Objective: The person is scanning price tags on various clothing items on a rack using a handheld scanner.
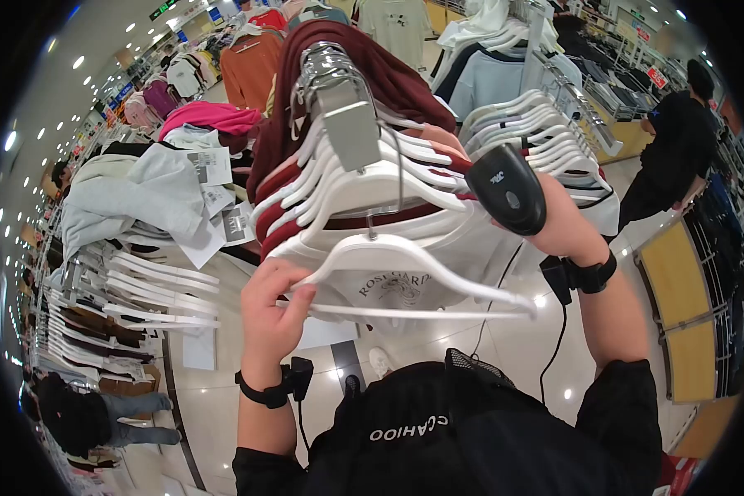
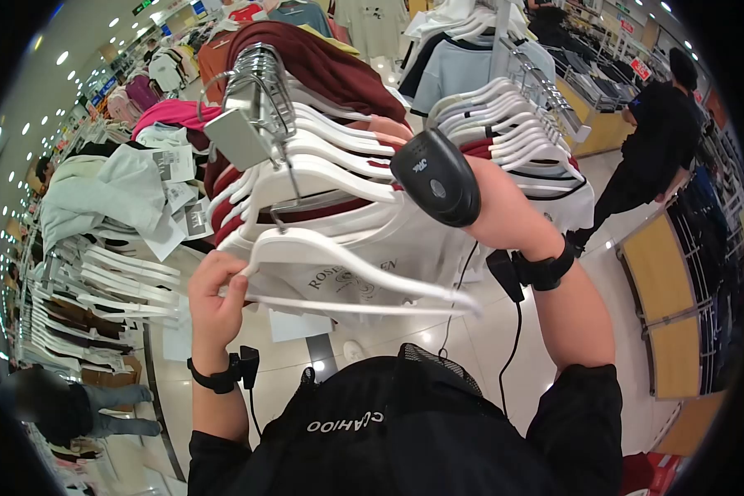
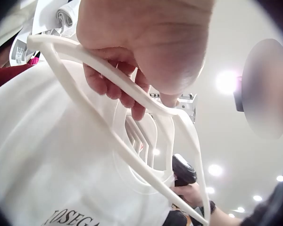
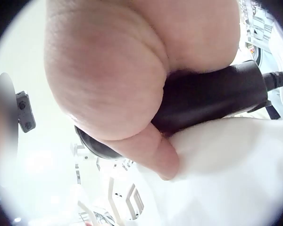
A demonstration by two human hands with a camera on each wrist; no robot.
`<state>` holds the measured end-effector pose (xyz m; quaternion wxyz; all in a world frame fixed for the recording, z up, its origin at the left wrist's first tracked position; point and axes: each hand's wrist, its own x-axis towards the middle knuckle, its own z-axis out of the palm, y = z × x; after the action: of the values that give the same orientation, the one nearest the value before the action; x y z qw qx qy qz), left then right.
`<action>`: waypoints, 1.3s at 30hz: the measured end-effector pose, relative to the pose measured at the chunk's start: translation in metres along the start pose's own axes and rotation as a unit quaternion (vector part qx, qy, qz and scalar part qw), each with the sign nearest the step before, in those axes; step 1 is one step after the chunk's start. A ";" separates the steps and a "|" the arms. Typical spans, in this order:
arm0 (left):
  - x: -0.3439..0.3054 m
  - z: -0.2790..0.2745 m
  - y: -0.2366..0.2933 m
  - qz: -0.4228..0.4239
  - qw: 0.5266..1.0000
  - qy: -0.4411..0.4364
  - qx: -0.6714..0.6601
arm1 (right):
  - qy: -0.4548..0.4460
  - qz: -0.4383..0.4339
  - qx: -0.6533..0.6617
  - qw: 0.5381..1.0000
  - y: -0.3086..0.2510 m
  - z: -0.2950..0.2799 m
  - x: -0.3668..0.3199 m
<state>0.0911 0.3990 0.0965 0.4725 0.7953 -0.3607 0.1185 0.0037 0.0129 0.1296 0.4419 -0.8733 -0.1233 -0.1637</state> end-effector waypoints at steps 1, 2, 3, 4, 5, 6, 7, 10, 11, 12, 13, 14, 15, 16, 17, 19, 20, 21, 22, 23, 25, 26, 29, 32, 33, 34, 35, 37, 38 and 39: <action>0.001 -0.002 -0.003 -0.002 1.000 0.002 0.002 | 0.000 -0.004 0.007 1.000 0.004 0.006 0.001; 0.002 -0.002 -0.006 -0.047 0.997 0.034 -0.042 | -0.010 -0.010 0.010 1.000 0.007 0.010 0.002; 0.004 -0.003 -0.010 -0.092 0.990 0.064 -0.086 | -0.011 -0.008 0.012 1.000 0.010 0.014 0.001; 0.008 -0.007 -0.023 -0.063 0.996 0.067 -0.020 | -0.006 0.016 0.005 1.000 0.013 0.016 0.000; 0.011 -0.010 -0.024 -0.062 0.996 0.065 -0.021 | 0.001 0.041 -0.003 0.999 0.015 0.017 -0.001; 0.016 -0.013 -0.022 -0.120 0.990 0.064 -0.041 | 0.003 0.043 -0.003 0.999 0.013 0.018 -0.002; 0.019 -0.014 -0.022 -0.179 0.980 0.062 -0.060 | 0.027 0.071 -0.019 0.997 0.011 0.019 -0.005; 0.027 -0.029 -0.030 -0.228 0.971 0.007 -0.074 | 0.066 0.119 -0.043 0.990 0.026 0.019 -0.014; 0.030 -0.034 -0.030 -0.264 0.961 -0.022 -0.079 | 0.077 0.134 -0.051 0.987 0.031 0.019 -0.018; 0.031 -0.038 -0.033 -0.275 0.959 -0.036 -0.065 | 0.078 0.170 -0.016 0.982 0.027 0.019 -0.020; 0.030 -0.040 -0.041 -0.275 0.958 -0.040 -0.068 | 0.080 0.173 -0.018 0.981 0.030 0.021 -0.025; 0.028 -0.039 -0.052 -0.277 0.957 -0.050 -0.075 | 0.104 0.162 0.000 0.981 0.036 0.023 -0.031; 0.027 -0.038 -0.058 -0.279 0.955 -0.060 -0.082 | 0.128 0.150 0.017 0.980 0.041 0.025 -0.035; 0.027 -0.037 -0.059 -0.275 0.956 -0.057 -0.084 | 0.144 0.161 0.044 0.975 0.043 0.028 -0.037; 0.026 -0.034 -0.061 -0.274 0.956 -0.060 -0.085 | 0.146 0.163 0.042 0.975 0.044 0.029 -0.038; 0.025 -0.028 -0.065 -0.257 0.958 0.001 -0.127 | 0.141 0.175 0.006 0.974 0.045 0.030 -0.037; 0.025 -0.027 -0.065 -0.253 0.959 0.000 -0.129 | 0.144 0.174 0.002 0.974 0.046 0.032 -0.035; 0.024 -0.026 -0.065 -0.255 0.961 0.011 -0.106 | 0.153 0.164 0.017 0.975 0.047 0.034 -0.033; 0.024 -0.026 -0.066 -0.256 0.963 0.022 -0.083 | 0.161 0.153 0.031 0.975 0.046 0.034 -0.032; 0.021 -0.025 -0.071 -0.245 0.966 0.032 -0.072 | 0.164 0.150 0.027 0.975 0.044 0.034 -0.032; 0.017 -0.025 -0.075 -0.251 0.963 0.042 -0.088 | 0.156 0.184 0.019 0.970 0.039 0.033 -0.031; 0.015 -0.025 -0.074 -0.260 0.960 0.043 -0.094 | 0.157 0.181 0.015 0.971 0.039 0.029 -0.029; 0.003 -0.026 -0.085 -0.257 0.961 0.057 -0.086 | 0.053 0.171 0.062 0.982 0.034 0.007 -0.031; -0.017 -0.020 -0.080 -0.241 0.959 0.078 -0.127 | 0.086 0.166 0.079 0.979 0.015 -0.027 -0.017; -0.023 -0.015 -0.081 -0.222 0.961 0.088 -0.142 | 0.104 0.135 0.054 0.984 0.010 -0.040 -0.010; -0.031 -0.008 -0.084 -0.212 0.962 0.075 -0.157 | 0.115 0.123 0.017 0.986 0.001 -0.052 0.003; -0.041 -0.003 -0.087 -0.232 0.944 0.109 -0.209 | 0.122 0.111 -0.018 0.986 -0.010 -0.061 0.020; -0.059 0.001 -0.097 -0.251 0.922 0.135 -0.264 | 0.110 0.048 -0.116 0.986 -0.028 -0.074 0.060; -0.067 0.000 -0.107 -0.271 0.916 0.111 -0.273 | 0.097 0.052 -0.158 0.981 -0.042 -0.077 0.083; -0.075 -0.001 -0.116 -0.293 0.910 0.087 -0.280 | 0.082 0.056 -0.199 0.975 -0.056 -0.078 0.108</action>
<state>0.1182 0.4685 -0.0199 0.7190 0.6867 -0.0872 -0.0621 0.0682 -0.0100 0.2567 0.2768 -0.9328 -0.0026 -0.2309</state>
